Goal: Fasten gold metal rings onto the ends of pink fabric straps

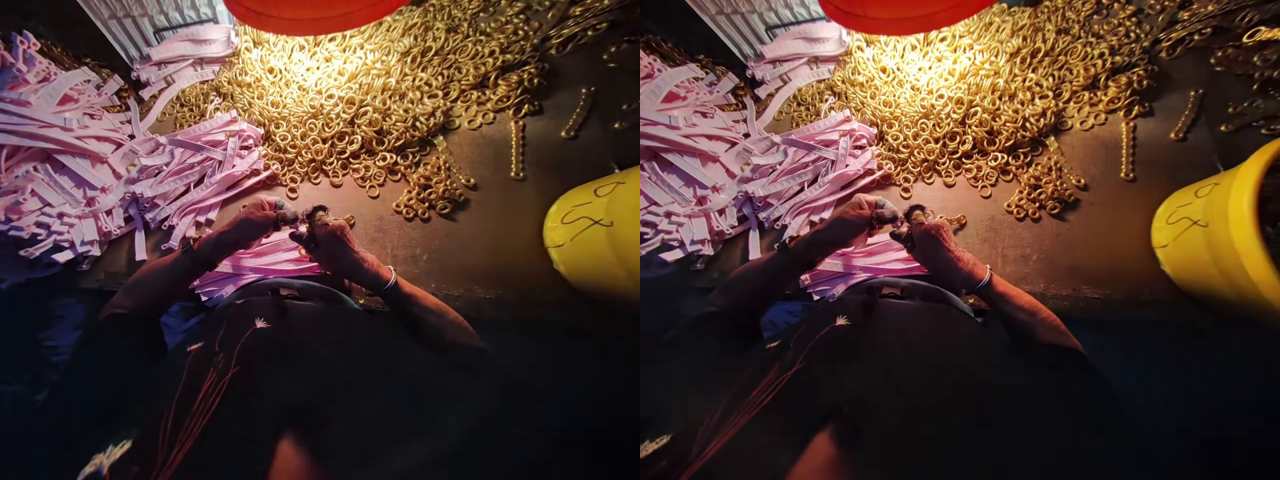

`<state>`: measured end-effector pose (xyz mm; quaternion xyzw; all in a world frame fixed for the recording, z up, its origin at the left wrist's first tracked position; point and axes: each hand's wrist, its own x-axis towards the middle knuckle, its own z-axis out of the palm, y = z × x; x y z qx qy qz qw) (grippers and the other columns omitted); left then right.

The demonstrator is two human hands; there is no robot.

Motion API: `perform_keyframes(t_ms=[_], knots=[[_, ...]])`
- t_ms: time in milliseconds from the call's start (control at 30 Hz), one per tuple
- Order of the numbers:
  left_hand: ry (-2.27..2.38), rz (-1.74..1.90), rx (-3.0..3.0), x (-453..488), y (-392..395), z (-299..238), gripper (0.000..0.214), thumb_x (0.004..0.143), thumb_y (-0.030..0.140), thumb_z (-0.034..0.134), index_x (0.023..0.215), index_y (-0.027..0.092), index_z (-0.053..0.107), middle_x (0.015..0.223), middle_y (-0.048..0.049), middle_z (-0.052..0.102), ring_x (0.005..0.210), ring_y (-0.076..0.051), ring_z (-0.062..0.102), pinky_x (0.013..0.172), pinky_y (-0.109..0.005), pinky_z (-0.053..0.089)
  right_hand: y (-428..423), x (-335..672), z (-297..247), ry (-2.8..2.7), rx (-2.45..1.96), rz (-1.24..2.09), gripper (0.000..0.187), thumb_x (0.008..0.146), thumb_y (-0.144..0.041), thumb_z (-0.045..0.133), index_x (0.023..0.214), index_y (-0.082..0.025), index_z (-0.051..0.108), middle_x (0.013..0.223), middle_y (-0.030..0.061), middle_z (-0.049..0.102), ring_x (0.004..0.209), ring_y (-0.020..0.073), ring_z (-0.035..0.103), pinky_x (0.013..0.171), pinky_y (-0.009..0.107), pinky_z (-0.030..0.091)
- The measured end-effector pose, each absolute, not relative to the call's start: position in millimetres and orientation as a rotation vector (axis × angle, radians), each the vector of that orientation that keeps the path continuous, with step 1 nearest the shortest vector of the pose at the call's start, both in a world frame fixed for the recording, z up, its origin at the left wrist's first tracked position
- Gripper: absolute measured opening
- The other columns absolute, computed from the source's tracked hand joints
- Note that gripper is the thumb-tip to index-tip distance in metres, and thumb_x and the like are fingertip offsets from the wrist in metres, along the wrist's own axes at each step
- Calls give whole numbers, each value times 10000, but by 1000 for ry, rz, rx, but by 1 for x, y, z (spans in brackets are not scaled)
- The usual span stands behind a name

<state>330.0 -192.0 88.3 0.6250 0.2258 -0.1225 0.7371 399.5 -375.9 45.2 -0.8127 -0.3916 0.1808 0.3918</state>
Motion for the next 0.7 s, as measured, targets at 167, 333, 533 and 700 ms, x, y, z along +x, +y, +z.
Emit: perform_keyframes(t_ms=[167,333,533,700], knots=[[437,-311,1328,303,-206,76,391,657,417,941,656,117,691,551,-21,589,458,-55,380,451,-224,231,-390,378,42,-948,-2021,467,497,911,-677,662,972,-200,536,781,84,594,727,224,552,702,335,417],[434,-130,1296,294,-218,80,466,586,483,967,658,131,671,582,-26,622,522,-85,481,482,-219,306,-386,380,52,-915,-1853,629,513,917,-698,647,895,-220,462,768,33,552,689,173,496,685,316,391],[514,-164,1227,294,-223,69,479,563,471,973,618,139,633,519,2,549,454,-54,379,439,-220,241,-380,387,52,-1099,-1792,765,429,940,-513,663,801,-246,357,716,9,476,645,148,382,648,314,337],[479,-141,1279,303,-214,66,465,628,488,947,630,151,626,522,9,526,467,-69,412,431,-225,298,-374,394,57,-1192,-1920,675,337,947,-384,669,795,-229,411,706,-1,468,620,129,364,642,292,308]])
